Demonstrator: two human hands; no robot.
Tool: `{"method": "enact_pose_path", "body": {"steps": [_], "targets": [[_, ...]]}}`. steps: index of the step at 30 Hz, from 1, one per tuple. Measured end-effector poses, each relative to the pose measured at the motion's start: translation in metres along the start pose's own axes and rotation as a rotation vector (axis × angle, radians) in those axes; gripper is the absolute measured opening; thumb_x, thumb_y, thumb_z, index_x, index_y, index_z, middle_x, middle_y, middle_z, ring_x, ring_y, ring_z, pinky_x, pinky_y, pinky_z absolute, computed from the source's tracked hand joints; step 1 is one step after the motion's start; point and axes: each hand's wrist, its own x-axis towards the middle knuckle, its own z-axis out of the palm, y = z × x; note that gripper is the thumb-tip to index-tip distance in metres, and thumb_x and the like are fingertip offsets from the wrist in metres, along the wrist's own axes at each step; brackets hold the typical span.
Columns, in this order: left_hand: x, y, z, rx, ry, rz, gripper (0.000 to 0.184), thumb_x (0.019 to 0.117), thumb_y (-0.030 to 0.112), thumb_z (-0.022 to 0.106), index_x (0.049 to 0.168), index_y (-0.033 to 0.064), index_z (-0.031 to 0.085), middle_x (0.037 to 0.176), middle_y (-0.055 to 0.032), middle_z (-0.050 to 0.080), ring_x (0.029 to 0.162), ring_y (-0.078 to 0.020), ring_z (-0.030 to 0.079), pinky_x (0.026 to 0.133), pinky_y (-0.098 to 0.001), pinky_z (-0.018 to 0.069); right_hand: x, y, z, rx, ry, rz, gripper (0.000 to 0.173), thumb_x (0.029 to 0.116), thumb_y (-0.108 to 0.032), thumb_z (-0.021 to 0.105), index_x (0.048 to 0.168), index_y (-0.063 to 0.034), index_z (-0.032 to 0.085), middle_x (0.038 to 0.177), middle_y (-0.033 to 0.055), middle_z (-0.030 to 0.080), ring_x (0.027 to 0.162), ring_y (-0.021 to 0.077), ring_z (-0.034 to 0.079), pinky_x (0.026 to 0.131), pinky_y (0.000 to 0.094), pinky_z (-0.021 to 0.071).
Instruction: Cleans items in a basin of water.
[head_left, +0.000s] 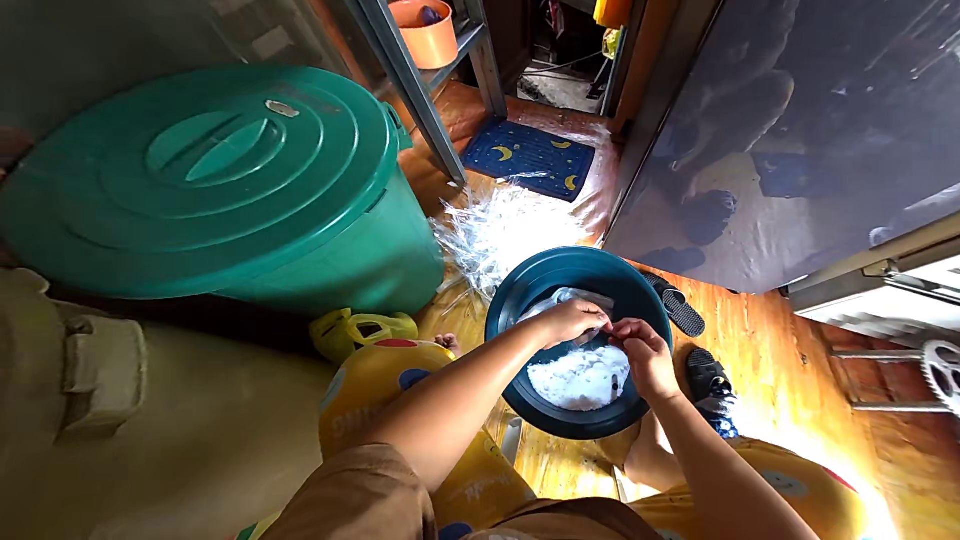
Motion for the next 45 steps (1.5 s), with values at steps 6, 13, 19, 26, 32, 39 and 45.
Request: {"method": "enact_pose_path", "body": {"steps": [6,13,19,26,32,39,45], "targets": [[0.007,-0.013,0.036,-0.214,0.164,-0.213,0.035,0.1131,0.024,0.037,0.141,0.0057,0.048,0.113,-0.0139,0.066,0.096,-0.0193,0.067,0.084,-0.0371,0.0565,0.0,-0.004,0.024,-0.677,0.037,-0.348,0.014,0.0845,-0.011,0.072,0.088,0.0031,0.072,0.11,0.0188,0.066,0.104,0.0203,0.065,0.088,0.027,0.0559],[0.006,-0.012,0.024,-0.14,0.141,-0.133,0.031,0.11,0.021,0.049,0.131,-0.0015,0.053,0.116,-0.0151,0.065,0.099,-0.017,0.067,0.089,-0.035,0.0567,0.01,-0.005,0.02,-0.664,0.05,-0.076,0.014,0.0894,-0.009,0.066,0.089,0.0039,0.07,0.129,0.023,0.058,0.119,0.0247,0.058,0.095,0.0315,0.0527],[0.004,-0.012,0.015,-0.019,0.083,-0.083,0.033,0.1093,0.027,0.052,0.115,-0.0017,0.067,0.113,-0.0116,0.068,0.102,-0.0132,0.065,0.096,-0.0349,0.0528,0.015,-0.004,0.012,-0.284,0.087,0.315,0.014,0.0937,-0.012,0.068,0.098,0.0021,0.067,0.135,0.0179,0.054,0.115,0.0218,0.06,0.09,0.0359,0.0563],[0.005,-0.011,0.019,0.238,0.14,-0.079,0.044,0.1131,0.033,0.04,0.121,-0.0033,0.063,0.12,-0.0205,0.065,0.113,-0.0265,0.062,0.103,-0.0469,0.0464,0.003,-0.012,0.026,-0.122,0.122,0.369,0.018,0.1001,-0.011,0.064,0.108,0.0048,0.064,0.112,0.0138,0.067,0.1,0.0184,0.067,0.085,0.0356,0.0584],[0.006,-0.008,0.026,0.127,0.161,-0.255,0.034,0.1114,0.023,0.039,0.138,0.0029,0.048,0.12,-0.0185,0.061,0.1,-0.0259,0.063,0.087,-0.0439,0.053,0.003,-0.007,0.027,-0.403,0.092,0.084,0.014,0.0932,-0.009,0.061,0.085,0.0022,0.065,0.135,0.0188,0.056,0.117,0.0193,0.06,0.092,0.032,0.0542],[0.0,-0.008,0.025,0.243,-0.036,-0.064,0.038,0.1136,0.03,0.033,0.129,0.0048,0.057,0.096,-0.0082,0.057,0.08,-0.0155,0.053,0.076,-0.0349,0.0476,0.022,-0.006,0.006,-0.245,0.315,0.145,0.014,0.0978,-0.006,0.053,0.092,0.0052,0.061,0.136,0.0208,0.052,0.111,0.0218,0.064,0.087,0.036,0.0595],[-0.005,0.0,0.022,0.296,-0.06,-0.071,0.039,0.1138,0.032,0.034,0.13,0.0024,0.054,0.1,-0.0118,0.059,0.084,-0.0186,0.056,0.081,-0.037,0.0492,0.029,-0.021,-0.011,-0.186,0.483,0.102,0.015,0.1004,-0.004,0.049,0.1,0.0078,0.059,0.13,0.0208,0.052,0.104,0.0214,0.064,0.083,0.0357,0.0592]]}}
